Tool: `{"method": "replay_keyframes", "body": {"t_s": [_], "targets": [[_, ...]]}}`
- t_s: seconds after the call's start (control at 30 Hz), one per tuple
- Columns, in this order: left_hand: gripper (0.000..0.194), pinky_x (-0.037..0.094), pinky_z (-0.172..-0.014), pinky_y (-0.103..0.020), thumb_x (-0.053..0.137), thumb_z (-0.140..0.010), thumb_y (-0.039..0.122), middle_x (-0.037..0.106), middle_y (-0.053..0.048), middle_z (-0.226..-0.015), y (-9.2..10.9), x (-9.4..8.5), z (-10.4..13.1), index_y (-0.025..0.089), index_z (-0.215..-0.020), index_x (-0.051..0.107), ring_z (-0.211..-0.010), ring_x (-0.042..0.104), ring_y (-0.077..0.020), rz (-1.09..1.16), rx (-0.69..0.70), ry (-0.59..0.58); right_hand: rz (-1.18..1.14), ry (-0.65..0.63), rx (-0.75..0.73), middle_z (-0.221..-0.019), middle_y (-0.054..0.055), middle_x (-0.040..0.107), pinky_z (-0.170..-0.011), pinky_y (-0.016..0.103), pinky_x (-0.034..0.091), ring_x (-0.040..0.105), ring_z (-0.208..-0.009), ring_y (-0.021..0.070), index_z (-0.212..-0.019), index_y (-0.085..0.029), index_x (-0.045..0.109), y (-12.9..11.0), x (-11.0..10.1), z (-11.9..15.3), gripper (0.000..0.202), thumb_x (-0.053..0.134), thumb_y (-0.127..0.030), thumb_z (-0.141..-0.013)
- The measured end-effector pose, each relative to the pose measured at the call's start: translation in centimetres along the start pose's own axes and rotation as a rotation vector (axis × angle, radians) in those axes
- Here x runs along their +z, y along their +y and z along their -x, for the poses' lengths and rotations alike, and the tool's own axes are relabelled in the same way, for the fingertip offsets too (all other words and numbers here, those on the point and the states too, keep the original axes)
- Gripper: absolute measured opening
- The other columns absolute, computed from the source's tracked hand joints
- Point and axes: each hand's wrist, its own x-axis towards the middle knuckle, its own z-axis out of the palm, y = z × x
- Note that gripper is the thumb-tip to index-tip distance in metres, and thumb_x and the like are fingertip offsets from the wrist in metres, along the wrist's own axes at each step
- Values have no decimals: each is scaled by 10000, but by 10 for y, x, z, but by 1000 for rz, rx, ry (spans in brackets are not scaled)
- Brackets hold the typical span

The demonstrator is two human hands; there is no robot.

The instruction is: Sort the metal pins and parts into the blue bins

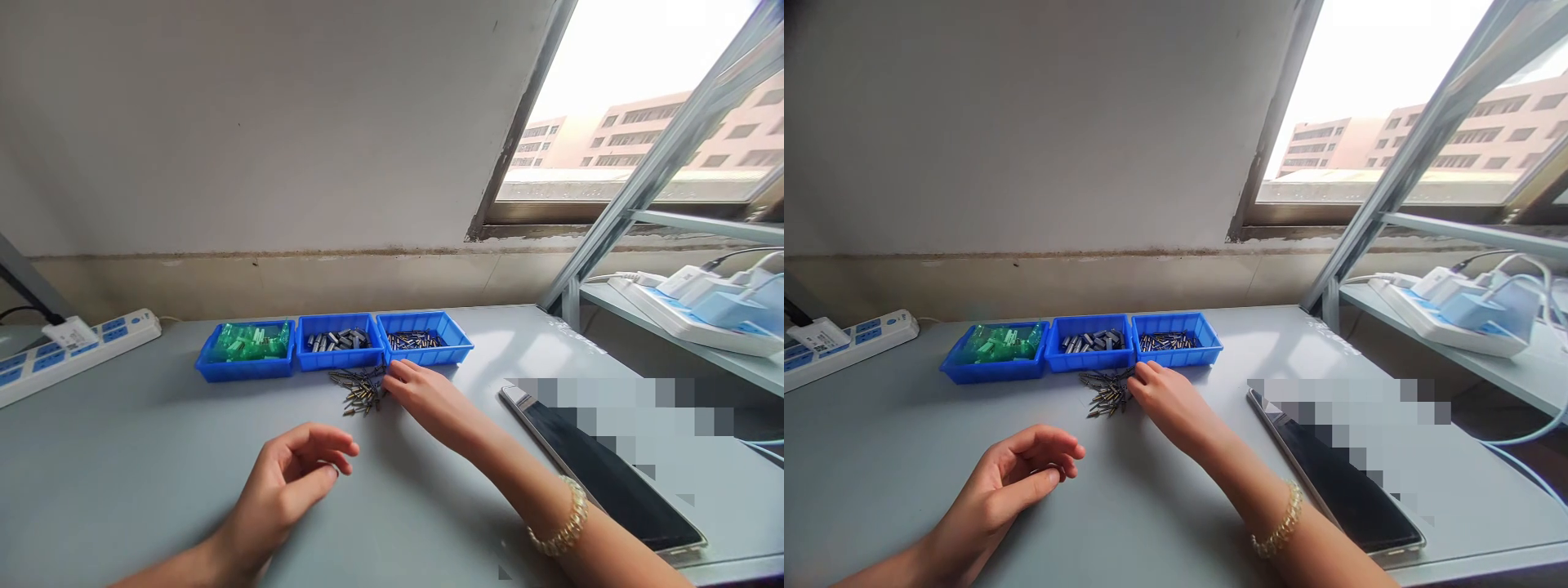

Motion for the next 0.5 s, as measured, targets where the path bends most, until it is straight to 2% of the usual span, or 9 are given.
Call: {"method": "replay_keyframes", "body": {"t_s": [0.17,0.37,0.43,0.5], "targets": [[152,479,-781,-295,618,-722,175,723,-41,-871,1,0,1,214,-822,725,-817,622,-204,-11,-10,8,-57,6,-63,-701,60,596,-599,290,406,556,-670,170,-612,-174,535,-4,-3,2,294,425,30,-793],[159,480,-799,-293,619,-737,181,721,-42,-905,-3,0,-1,211,-862,713,-827,629,-196,-17,-5,31,-240,69,14,-616,14,610,-528,254,440,560,-560,132,-659,-178,525,-13,-9,5,169,512,-16,-707],[188,488,-792,-297,632,-750,205,717,-49,-951,-5,0,-2,211,-927,696,-820,637,-192,-3,-17,43,-504,91,73,-626,-3,627,-528,223,477,588,-555,111,-697,-184,514,-21,-14,7,141,527,-44,-699],[218,502,-755,-294,653,-759,246,713,-56,-981,-8,1,-3,212,-972,679,-790,645,-184,20,-34,34,-941,88,155,-650,4,653,-562,227,516,634,-595,118,-705,-188,504,-30,-19,8,108,539,-86,-715]]}}
